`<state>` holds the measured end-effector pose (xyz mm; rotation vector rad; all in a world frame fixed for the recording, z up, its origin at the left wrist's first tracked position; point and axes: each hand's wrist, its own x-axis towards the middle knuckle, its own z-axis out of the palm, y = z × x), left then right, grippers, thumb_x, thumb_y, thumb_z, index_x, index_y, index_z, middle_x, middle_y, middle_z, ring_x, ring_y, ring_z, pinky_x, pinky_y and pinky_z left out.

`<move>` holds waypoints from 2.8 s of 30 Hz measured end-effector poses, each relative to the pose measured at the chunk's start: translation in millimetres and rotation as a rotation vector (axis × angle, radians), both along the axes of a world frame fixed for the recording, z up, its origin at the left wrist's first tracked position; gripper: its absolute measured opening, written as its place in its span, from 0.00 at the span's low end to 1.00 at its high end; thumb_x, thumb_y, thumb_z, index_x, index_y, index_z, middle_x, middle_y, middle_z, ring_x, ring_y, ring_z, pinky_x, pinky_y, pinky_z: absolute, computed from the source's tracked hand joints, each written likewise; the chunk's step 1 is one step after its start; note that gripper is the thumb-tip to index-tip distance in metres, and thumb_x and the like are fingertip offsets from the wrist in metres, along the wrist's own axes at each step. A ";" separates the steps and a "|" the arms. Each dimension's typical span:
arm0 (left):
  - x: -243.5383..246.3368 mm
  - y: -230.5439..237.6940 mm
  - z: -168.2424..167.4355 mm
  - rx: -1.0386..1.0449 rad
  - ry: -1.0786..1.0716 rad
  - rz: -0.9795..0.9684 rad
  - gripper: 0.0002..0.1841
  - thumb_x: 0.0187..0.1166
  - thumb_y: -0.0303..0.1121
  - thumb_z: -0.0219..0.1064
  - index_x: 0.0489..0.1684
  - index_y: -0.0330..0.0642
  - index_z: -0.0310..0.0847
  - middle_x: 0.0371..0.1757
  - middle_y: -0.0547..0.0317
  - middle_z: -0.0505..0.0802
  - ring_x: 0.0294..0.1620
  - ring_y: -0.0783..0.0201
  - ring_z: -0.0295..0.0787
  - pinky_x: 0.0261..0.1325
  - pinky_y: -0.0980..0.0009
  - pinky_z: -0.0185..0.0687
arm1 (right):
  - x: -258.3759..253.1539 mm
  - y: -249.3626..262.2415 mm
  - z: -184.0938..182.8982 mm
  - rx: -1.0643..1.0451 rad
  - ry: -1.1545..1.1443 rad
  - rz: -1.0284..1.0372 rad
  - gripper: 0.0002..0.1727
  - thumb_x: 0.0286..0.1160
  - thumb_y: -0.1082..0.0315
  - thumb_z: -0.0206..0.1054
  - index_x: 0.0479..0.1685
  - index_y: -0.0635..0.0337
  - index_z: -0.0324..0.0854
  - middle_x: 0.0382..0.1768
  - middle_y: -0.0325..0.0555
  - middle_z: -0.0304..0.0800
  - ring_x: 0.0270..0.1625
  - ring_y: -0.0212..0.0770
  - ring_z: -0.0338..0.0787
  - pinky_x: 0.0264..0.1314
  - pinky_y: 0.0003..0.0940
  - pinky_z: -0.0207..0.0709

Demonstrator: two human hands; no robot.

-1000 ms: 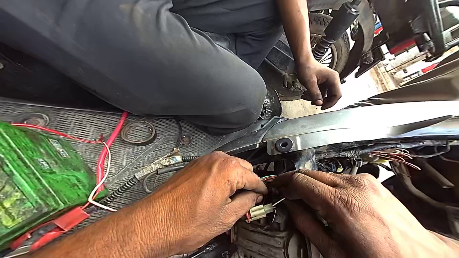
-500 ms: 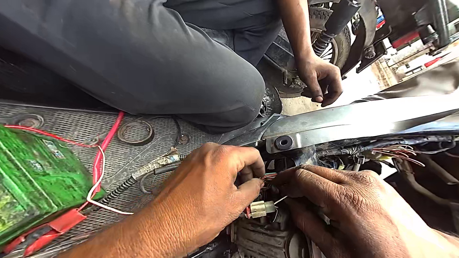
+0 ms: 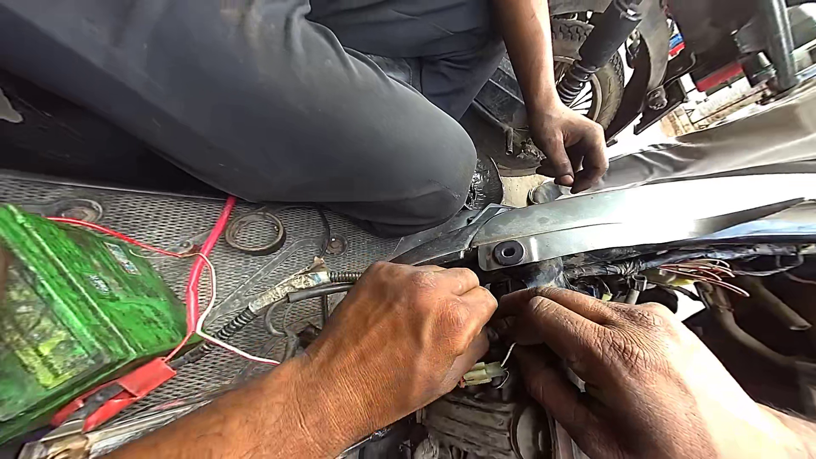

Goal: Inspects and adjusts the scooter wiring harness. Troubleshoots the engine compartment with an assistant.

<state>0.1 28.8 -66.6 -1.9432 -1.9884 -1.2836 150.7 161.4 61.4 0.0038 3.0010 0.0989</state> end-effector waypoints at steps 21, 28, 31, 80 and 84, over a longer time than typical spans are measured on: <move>2.8 -5.9 9.8 -0.274 -0.516 -0.112 0.05 0.78 0.46 0.67 0.34 0.68 0.87 0.21 0.86 0.81 0.21 0.84 0.74 0.21 0.78 0.70 | -3.4 2.2 4.9 -0.016 -0.032 0.024 0.09 0.78 0.55 0.61 0.37 0.39 0.88 0.39 0.23 0.89 0.33 0.23 0.86 0.23 0.26 0.72; -8.6 -17.8 22.5 -0.571 -0.561 -0.173 0.09 0.84 0.54 0.62 0.39 0.71 0.87 0.24 0.83 0.85 0.23 0.80 0.80 0.24 0.71 0.79 | -2.3 0.3 5.9 -0.016 -0.037 0.054 0.09 0.78 0.55 0.61 0.38 0.39 0.87 0.37 0.24 0.87 0.30 0.25 0.84 0.22 0.27 0.70; -24.2 -19.2 18.7 -0.497 -0.517 0.014 0.07 0.83 0.53 0.63 0.43 0.73 0.87 0.24 0.83 0.85 0.21 0.78 0.79 0.22 0.70 0.78 | -2.3 1.9 7.3 -0.045 -0.036 0.043 0.09 0.78 0.56 0.62 0.38 0.39 0.88 0.42 0.23 0.90 0.35 0.22 0.86 0.25 0.26 0.74; -17.7 -19.3 6.5 -0.415 -0.239 -0.253 0.15 0.82 0.46 0.57 0.47 0.81 0.92 0.33 0.84 0.83 0.33 0.84 0.81 0.28 0.77 0.77 | -3.2 1.0 3.1 -0.044 -0.073 -0.016 0.07 0.79 0.56 0.60 0.39 0.40 0.83 0.39 0.25 0.81 0.28 0.22 0.79 0.18 0.24 0.66; -18.4 -26.2 7.8 -0.404 -0.167 -0.237 0.18 0.81 0.45 0.55 0.50 0.82 0.93 0.32 0.81 0.80 0.30 0.82 0.78 0.24 0.77 0.72 | -2.0 2.9 3.2 -0.041 -0.085 -0.020 0.07 0.80 0.54 0.59 0.38 0.39 0.82 0.40 0.23 0.83 0.32 0.21 0.82 0.20 0.24 0.69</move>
